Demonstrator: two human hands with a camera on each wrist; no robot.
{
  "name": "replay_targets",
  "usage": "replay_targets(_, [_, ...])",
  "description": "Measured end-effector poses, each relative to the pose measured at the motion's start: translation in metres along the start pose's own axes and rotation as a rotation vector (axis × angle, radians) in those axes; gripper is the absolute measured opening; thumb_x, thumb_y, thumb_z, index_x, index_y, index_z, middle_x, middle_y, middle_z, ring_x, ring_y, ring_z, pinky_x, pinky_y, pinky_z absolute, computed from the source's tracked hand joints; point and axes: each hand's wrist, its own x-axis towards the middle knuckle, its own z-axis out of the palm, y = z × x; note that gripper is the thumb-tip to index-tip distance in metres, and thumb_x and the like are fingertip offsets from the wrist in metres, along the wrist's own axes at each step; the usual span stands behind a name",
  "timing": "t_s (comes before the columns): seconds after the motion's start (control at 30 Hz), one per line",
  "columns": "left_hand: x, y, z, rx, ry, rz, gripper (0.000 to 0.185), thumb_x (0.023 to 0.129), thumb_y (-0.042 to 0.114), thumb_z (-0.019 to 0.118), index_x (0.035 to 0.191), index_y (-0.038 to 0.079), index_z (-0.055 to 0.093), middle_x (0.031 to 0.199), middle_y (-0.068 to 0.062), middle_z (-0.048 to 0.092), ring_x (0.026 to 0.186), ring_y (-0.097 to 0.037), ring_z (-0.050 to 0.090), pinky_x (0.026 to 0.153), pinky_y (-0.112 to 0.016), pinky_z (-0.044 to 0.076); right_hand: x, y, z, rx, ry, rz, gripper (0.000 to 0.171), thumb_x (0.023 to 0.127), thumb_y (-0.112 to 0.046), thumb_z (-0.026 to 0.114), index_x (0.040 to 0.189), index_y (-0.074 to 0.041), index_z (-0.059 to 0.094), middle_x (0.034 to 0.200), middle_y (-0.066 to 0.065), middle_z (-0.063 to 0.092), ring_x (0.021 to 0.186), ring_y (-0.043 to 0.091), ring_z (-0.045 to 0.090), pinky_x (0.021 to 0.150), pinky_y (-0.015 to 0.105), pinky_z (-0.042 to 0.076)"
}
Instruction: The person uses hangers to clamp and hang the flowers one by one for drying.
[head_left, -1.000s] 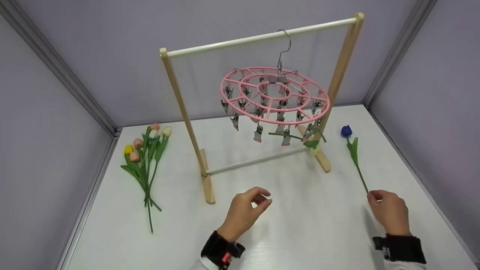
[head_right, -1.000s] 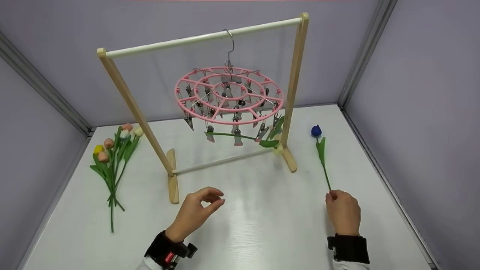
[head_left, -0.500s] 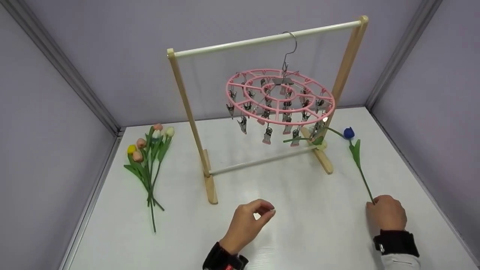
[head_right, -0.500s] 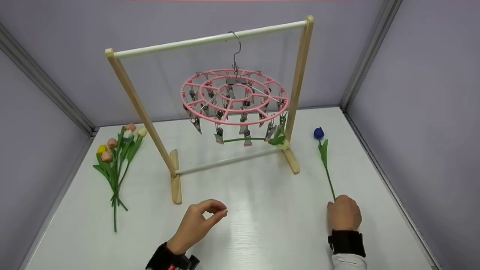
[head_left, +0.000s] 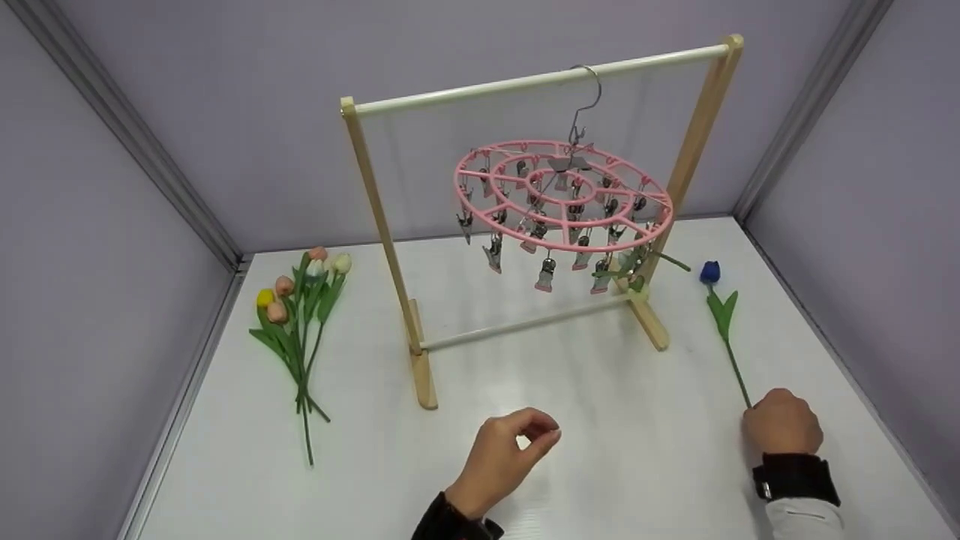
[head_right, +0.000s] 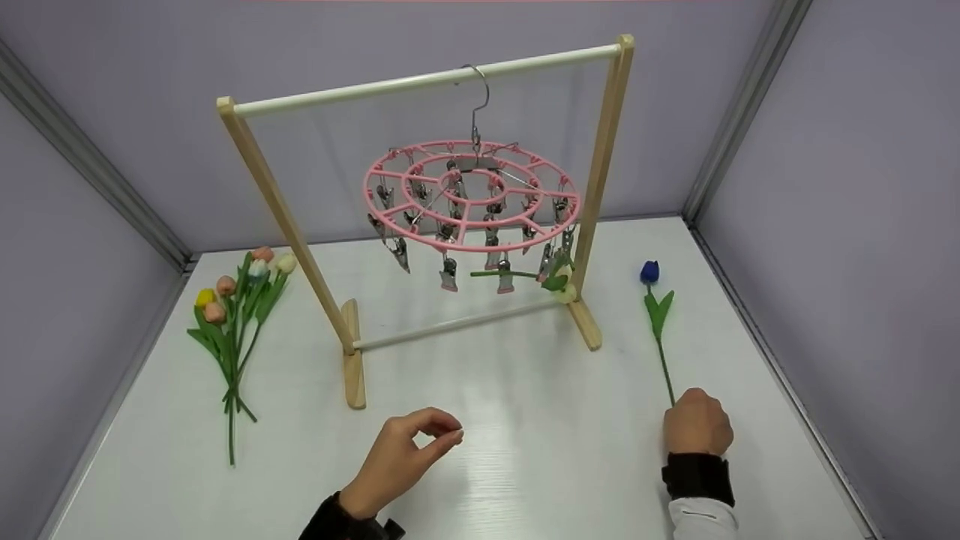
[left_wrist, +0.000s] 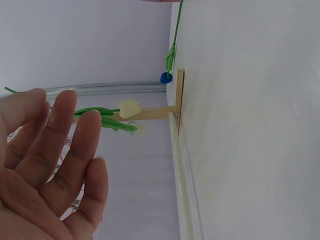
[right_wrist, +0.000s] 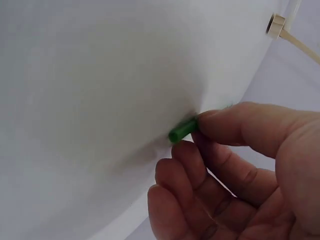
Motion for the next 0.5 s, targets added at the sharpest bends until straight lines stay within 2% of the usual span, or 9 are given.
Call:
replay_targets(0.1, [0.0,0.001,0.0,0.0,-0.002,-0.005,0.013,0.099,0.028,0.064,0.1,0.017,0.072,0.087,0.014,0.069,0.079,0.002,0.063,0.069,-0.022,0.05,-0.001,0.001,-0.004,0.001,0.005,0.022,0.019,0.082,-0.004,0.051,0.066,0.004,0.057,0.062,0.017,0.056,0.056,0.03,0.054,0.043,0.041,0.044])
replay_targets(0.23, [0.0,0.001,0.0,-0.002,-0.01,-0.015,0.013,0.098,0.028,0.064,0.1,0.018,0.072,0.088,0.014,0.069,0.079,0.002,0.063,0.07,-0.022,0.051,-0.005,0.001,-0.012,0.029,0.056,0.0,0.02,0.083,-0.005,0.055,0.077,0.011,0.066,0.069,0.023,0.063,0.058,0.032,0.059,0.044,0.042,0.046])
replay_targets(0.33, [0.0,0.001,0.001,-0.008,-0.016,-0.019,0.014,0.099,0.028,0.064,0.101,0.018,0.072,0.088,0.014,0.069,0.079,0.002,0.063,0.07,-0.022,0.051,-0.011,-0.001,-0.016,0.063,0.162,-0.074,0.02,0.084,-0.003,0.058,0.09,0.012,0.07,0.076,0.027,0.066,0.059,0.036,0.062,0.045,0.041,0.046])
replay_targets(0.5, [0.0,0.003,0.002,-0.01,-0.017,0.008,0.013,0.099,0.027,0.063,0.101,0.017,0.072,0.088,0.014,0.069,0.079,0.002,0.063,0.07,-0.021,0.05,-0.02,-0.012,-0.026,0.101,0.405,-0.197,0.017,0.082,0.003,0.061,0.091,0.015,0.069,0.077,0.027,0.067,0.063,0.044,0.062,0.049,0.044,0.044])
